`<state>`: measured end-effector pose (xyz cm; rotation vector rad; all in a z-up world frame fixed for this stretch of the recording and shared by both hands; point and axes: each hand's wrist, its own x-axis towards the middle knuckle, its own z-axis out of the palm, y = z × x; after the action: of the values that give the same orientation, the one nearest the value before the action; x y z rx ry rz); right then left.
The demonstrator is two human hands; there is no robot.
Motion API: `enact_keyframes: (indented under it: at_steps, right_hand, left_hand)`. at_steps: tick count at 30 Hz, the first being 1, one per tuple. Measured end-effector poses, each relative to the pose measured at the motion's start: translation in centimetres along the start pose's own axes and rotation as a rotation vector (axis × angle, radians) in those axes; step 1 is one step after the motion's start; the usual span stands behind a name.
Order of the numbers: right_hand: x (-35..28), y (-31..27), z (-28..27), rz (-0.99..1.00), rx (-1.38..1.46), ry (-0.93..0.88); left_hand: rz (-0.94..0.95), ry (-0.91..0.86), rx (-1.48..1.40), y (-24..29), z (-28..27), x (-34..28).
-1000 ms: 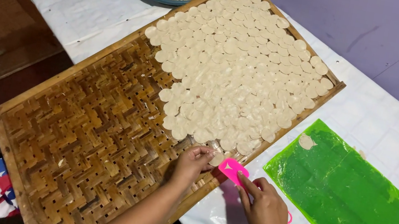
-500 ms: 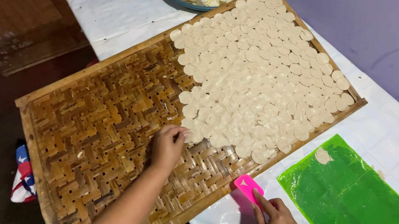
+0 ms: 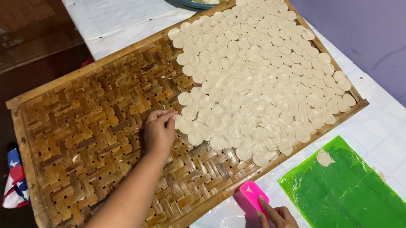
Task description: The recorder is preparing small circular dough pieces by rolling out dough and transferring the cut circles to a large woven drying tray.
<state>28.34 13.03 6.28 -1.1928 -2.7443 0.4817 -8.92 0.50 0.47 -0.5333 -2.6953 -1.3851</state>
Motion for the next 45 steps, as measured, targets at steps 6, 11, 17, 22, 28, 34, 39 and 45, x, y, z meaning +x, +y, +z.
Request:
enact_keyframes:
  at_steps: [6,11,17,22,28,34,39,45]
  right_hand:
    - [1.2,2.4,-0.3,0.106,-0.013,0.028]
    - [4.0,6.3,-2.0,0.375,-0.135,0.124]
    - [8.3,9.9,-3.7,0.517,-0.313,0.095]
    - [11.3,12.7,-2.2,0.467,-0.402,0.092]
    - [11.7,11.5,-3.3,0.447,-0.393,0.076]
    - [11.7,12.7,-1.6,0.453,-0.265,0.244]
    - [10.0,12.2,-0.5,0.346,-0.115,0.459]
    - [6.3,6.4,-1.9,0.053,0.011,0.491]
  left_hand:
    - [0.019,0.023,0.042,-0.7,0.3,0.0]
    - [0.064,0.022,-0.030,0.2,-0.2,-0.7]
    - [0.210,0.013,-0.002,1.8,0.2,-3.2]
    - [0.307,-0.072,-0.095,3.1,0.9,-4.9]
    - [0.177,-0.252,-0.013,7.4,-0.9,-6.3]
    - [0.054,-0.436,-0.079,11.1,-2.0,-8.0]
    - [-0.079,-0.585,-0.312,8.7,2.0,-9.3]
    - [-0.399,-0.846,-0.795,8.1,4.9,-10.5]
